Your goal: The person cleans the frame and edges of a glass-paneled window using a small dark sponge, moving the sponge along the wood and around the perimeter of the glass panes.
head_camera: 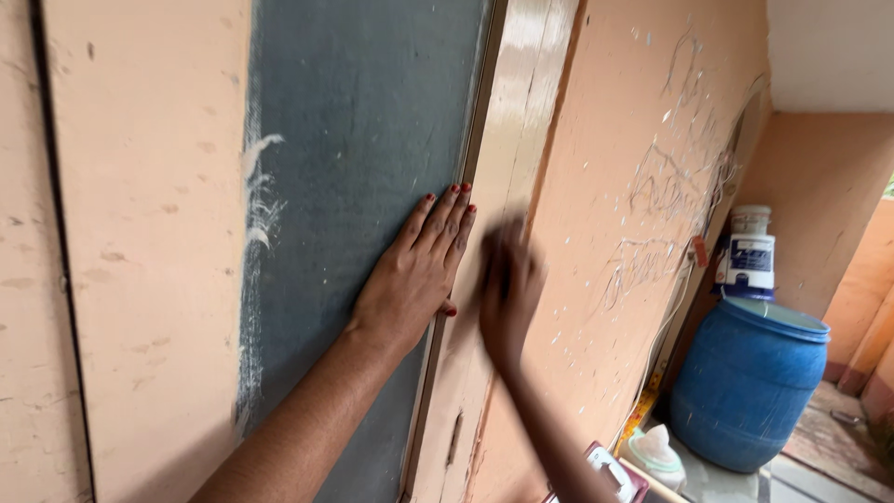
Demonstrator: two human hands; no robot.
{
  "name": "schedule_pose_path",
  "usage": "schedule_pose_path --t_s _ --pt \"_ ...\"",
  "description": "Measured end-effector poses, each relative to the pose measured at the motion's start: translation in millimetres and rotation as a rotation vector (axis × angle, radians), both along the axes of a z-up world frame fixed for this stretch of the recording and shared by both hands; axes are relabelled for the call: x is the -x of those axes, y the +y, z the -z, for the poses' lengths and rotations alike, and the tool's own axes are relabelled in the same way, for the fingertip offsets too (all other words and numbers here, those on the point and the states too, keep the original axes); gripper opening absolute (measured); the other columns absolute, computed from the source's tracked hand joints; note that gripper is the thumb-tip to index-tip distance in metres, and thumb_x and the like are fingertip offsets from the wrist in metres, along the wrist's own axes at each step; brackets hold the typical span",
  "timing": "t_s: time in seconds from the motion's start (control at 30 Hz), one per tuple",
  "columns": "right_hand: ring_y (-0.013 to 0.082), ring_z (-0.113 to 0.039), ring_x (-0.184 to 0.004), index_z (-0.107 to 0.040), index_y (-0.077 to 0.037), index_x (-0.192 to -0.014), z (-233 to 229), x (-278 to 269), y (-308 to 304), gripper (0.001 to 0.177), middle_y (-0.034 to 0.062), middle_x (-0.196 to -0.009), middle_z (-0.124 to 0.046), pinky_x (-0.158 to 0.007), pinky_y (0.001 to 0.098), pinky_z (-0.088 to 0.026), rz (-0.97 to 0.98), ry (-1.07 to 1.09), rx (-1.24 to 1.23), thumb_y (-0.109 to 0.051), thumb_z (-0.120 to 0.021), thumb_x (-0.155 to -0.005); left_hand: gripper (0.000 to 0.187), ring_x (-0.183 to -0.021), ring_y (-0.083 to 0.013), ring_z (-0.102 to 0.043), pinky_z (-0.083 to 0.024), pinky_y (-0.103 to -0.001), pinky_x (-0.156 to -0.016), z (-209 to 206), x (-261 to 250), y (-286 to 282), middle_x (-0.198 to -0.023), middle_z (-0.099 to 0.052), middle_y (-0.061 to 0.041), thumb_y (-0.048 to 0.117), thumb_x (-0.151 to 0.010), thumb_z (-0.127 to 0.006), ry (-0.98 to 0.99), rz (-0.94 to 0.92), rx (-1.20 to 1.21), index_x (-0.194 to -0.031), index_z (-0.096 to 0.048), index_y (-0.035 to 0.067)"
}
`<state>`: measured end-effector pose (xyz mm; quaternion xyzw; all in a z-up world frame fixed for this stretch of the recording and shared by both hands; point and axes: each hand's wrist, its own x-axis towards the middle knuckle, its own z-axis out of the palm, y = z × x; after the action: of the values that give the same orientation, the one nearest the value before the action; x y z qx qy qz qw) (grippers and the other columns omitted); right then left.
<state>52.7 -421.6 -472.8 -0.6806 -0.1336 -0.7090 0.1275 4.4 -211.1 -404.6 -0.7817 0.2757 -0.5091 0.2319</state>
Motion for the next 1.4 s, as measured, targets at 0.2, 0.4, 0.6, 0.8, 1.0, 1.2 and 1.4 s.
schedule_pose_path --t_s 0.2,0.4,0.6,0.8,1.0,1.2,1.4 --pt "0.0407 -0.057 -0.125 -0.057 -0.007 -0.142 -20.7 2.2 11.2 0.04 0.0219 -0.135 -0.063 -0.106 0.0503 -0.046 0.033 -0.081 -0.048 0.002 -0.054 -0.103 0.117 -0.153 -0.0348 -0.007 -0.005 -0.049 -0.122 1.4 1.3 -1.3 -0.167 -0.011 -0.025 0.075 -0.082 -0.044 0.019 0.02 0.007 -0.158 -0.012 -0.008" --pt "0.0429 -0.058 -0.122 -0.055 -0.006 -0.143 175.0 63.1 12.8 0.049 0.0277 -0.131 -0.061 -0.099 0.0485 -0.051 0.182 0.324 -0.118 0.0 -0.056 -0.094 0.109 -0.153 -0.0328 -0.012 -0.008 -0.046 -0.123 10.3 -0.6 -0.3 -0.166 -0.014 -0.025 0.07 -0.086 -0.043 -0.033 0.034 0.021 -0.157 -0.016 -0.008" --pt "0.0384 -0.059 -0.12 -0.053 -0.011 -0.147 21.4 8.1 -13.1 0.044 0.0237 -0.131 -0.061 -0.1 0.0475 -0.05 0.061 0.043 -0.041 -0.001 -0.055 -0.105 0.103 -0.153 -0.0328 -0.015 -0.01 -0.045 -0.124 11.5 -4.6 0.1 -0.165 -0.018 -0.025 0.068 -0.091 -0.042 -0.043 0.075 0.024 -0.156 -0.019 -0.008" --pt "0.0403 -0.058 -0.121 -0.055 -0.009 -0.145 11.2 -4.8 -13.6 0.042 0.0233 -0.131 -0.061 -0.102 0.049 -0.048 0.077 -0.012 -0.055 0.0 -0.054 -0.104 0.102 -0.152 -0.0348 -0.019 -0.012 -0.045 -0.123 14.3 -4.6 -0.4 -0.164 -0.02 -0.027 0.068 -0.091 -0.044 -0.042 0.076 0.012 -0.156 -0.022 -0.008" --pt "0.0351 -0.063 -0.113 -0.057 -0.005 -0.141 260.1 81.9 -7.6 0.045 0.0183 -0.125 -0.061 -0.091 0.0442 -0.054 0.047 0.582 -0.279 0.0 -0.056 -0.096 0.102 -0.152 -0.033 -0.019 -0.013 -0.044 -0.124 15.2 -7.1 -0.8 -0.164 -0.021 -0.024 0.066 -0.09 -0.048 -0.094 0.076 0.026 -0.156 -0.024 -0.008" --pt "0.0301 -0.063 -0.122 -0.06 -0.015 -0.14 211.9 54.4 5.0 0.041 0.0125 -0.137 -0.057 -0.1 0.0409 -0.055 -0.059 0.543 -0.517 -0.004 -0.055 -0.1 0.103 -0.152 -0.0331 -0.02 -0.013 -0.044 -0.124 17.7 -7.4 -1.2 -0.165 -0.022 -0.025 0.065 -0.088 -0.052 -0.111 0.09 0.029 -0.156 -0.024 -0.008" --pt "0.0348 -0.059 -0.125 -0.067 -0.009 -0.131 247.9 94.5 40.0 0.047 0.0155 -0.134 -0.06 -0.102 0.0455 -0.051 0.076 0.437 -0.347 0.003 -0.063 -0.086 0.106 -0.153 -0.034 -0.021 -0.014 -0.044 -0.125 19.5 -10.5 -0.1 -0.164 -0.022 -0.026 0.069 -0.088 -0.048 -0.132 0.084 0.03 -0.157 -0.024 -0.008"
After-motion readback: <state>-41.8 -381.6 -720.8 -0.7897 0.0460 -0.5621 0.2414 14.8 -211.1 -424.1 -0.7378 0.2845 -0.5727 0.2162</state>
